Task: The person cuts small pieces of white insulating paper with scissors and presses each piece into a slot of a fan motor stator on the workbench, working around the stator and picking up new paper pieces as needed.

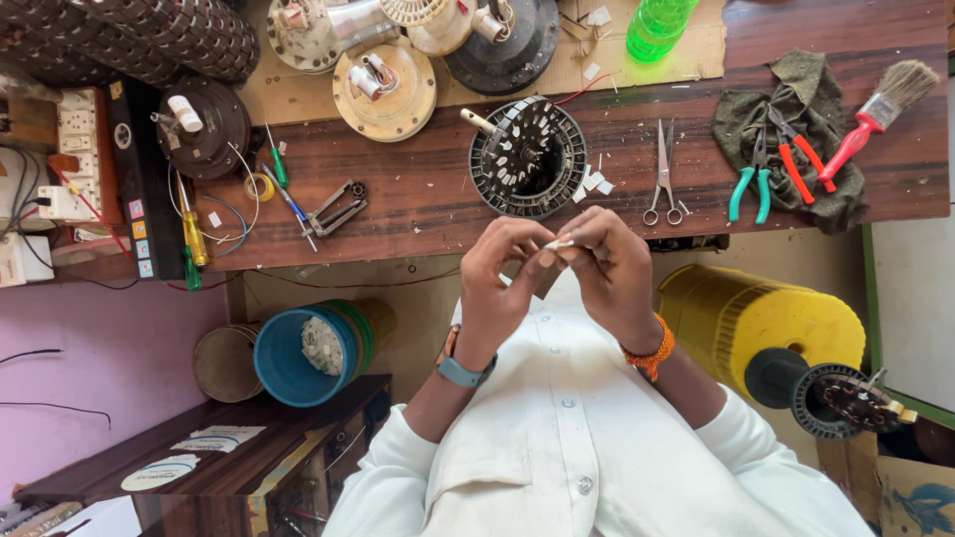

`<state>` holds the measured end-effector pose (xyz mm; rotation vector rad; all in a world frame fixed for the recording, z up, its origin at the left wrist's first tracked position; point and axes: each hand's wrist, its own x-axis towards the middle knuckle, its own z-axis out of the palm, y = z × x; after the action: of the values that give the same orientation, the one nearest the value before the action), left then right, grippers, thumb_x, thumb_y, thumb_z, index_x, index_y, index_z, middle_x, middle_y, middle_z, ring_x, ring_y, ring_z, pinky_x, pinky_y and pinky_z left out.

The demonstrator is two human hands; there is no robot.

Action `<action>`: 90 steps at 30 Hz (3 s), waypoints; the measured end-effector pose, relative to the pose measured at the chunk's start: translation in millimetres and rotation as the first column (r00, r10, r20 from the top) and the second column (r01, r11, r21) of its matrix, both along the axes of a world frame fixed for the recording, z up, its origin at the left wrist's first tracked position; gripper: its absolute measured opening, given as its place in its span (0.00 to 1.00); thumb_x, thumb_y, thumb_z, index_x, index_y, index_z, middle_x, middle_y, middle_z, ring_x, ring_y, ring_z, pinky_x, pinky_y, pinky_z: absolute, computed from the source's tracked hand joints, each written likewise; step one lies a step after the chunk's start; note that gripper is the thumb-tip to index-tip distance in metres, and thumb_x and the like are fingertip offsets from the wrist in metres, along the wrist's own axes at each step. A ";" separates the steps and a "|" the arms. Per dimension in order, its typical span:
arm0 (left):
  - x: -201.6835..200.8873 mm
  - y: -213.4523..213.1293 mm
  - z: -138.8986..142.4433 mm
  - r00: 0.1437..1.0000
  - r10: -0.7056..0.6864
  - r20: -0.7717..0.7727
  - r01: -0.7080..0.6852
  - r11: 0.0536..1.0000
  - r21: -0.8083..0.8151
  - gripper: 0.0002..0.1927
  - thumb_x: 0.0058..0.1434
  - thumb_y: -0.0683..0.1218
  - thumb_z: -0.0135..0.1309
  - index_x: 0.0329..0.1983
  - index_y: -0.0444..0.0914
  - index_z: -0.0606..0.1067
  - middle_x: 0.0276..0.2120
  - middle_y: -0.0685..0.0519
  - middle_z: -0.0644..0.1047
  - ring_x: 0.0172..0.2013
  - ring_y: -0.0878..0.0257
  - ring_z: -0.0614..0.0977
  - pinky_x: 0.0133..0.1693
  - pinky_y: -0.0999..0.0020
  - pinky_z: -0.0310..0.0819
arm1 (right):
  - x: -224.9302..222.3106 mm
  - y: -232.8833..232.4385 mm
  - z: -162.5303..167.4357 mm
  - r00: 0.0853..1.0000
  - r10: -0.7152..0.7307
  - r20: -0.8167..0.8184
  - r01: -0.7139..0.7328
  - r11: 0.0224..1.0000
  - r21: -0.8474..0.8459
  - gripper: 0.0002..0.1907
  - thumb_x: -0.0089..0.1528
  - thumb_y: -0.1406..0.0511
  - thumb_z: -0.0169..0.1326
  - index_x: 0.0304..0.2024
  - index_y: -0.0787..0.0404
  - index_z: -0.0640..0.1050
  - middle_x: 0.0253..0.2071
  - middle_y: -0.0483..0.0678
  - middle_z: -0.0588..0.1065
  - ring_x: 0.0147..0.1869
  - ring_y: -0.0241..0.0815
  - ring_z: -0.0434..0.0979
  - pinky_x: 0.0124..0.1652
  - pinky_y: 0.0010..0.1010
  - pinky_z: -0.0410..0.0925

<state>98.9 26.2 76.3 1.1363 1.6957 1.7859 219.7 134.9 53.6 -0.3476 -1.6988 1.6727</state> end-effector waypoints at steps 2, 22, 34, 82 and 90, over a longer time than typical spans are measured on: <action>4.3 -3.1 15.3 1.000 -0.008 -0.011 0.008 1.000 0.030 0.06 0.66 0.38 0.60 0.45 0.34 0.77 0.43 0.50 0.78 0.37 0.67 0.80 0.37 0.74 0.76 | 5.2 -1.1 7.4 1.000 -0.003 -0.002 0.003 0.993 0.122 0.05 0.70 0.71 0.55 0.44 0.66 0.71 0.43 0.49 0.73 0.40 0.31 0.77 0.40 0.21 0.72; 86.0 -92.5 -62.5 0.331 -0.901 0.280 0.940 0.339 -0.021 0.09 0.68 0.40 0.54 0.50 0.35 0.72 0.41 0.52 0.78 0.39 0.64 0.79 0.43 0.69 0.74 | -0.4 -11.7 6.8 0.998 0.017 0.057 -0.012 0.996 -0.091 0.06 0.74 0.67 0.48 0.48 0.66 0.71 0.33 0.47 0.74 0.32 0.31 0.73 0.33 0.22 0.67; 103.9 -55.8 -46.0 0.519 -0.852 0.059 0.854 0.520 0.000 0.08 0.64 0.39 0.54 0.45 0.36 0.71 0.37 0.52 0.76 0.36 0.62 0.78 0.39 0.67 0.72 | -3.7 -12.0 7.2 1.000 -0.027 -0.005 0.026 0.997 -0.078 0.12 0.75 0.62 0.47 0.48 0.66 0.72 0.32 0.47 0.73 0.33 0.32 0.73 0.34 0.22 0.68; -57.8 -11.6 123.5 0.648 -0.150 -0.747 0.365 0.922 0.130 0.12 0.53 0.42 0.59 0.37 0.40 0.69 0.35 0.55 0.72 0.30 0.59 0.74 0.30 0.65 0.69 | -1.7 7.8 44.9 0.977 0.112 -0.183 -0.036 0.926 0.376 0.19 0.57 0.65 0.68 0.45 0.66 0.76 0.42 0.53 0.79 0.42 0.40 0.79 0.43 0.28 0.72; -58.3 -19.7 112.3 0.628 -0.159 -0.762 0.230 0.973 -0.014 0.13 0.52 0.41 0.58 0.42 0.41 0.74 0.32 0.58 0.72 0.31 0.60 0.76 0.32 0.64 0.70 | -13.8 6.0 49.2 0.998 -0.015 0.064 -0.010 0.928 0.374 0.07 0.52 0.78 0.63 0.33 0.69 0.79 0.39 0.55 0.81 0.29 0.34 0.74 0.28 0.21 0.67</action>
<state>40.6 6.5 188.6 2.2549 1.7964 1.3023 205.8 141.0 102.8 -0.2228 -2.0171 1.3064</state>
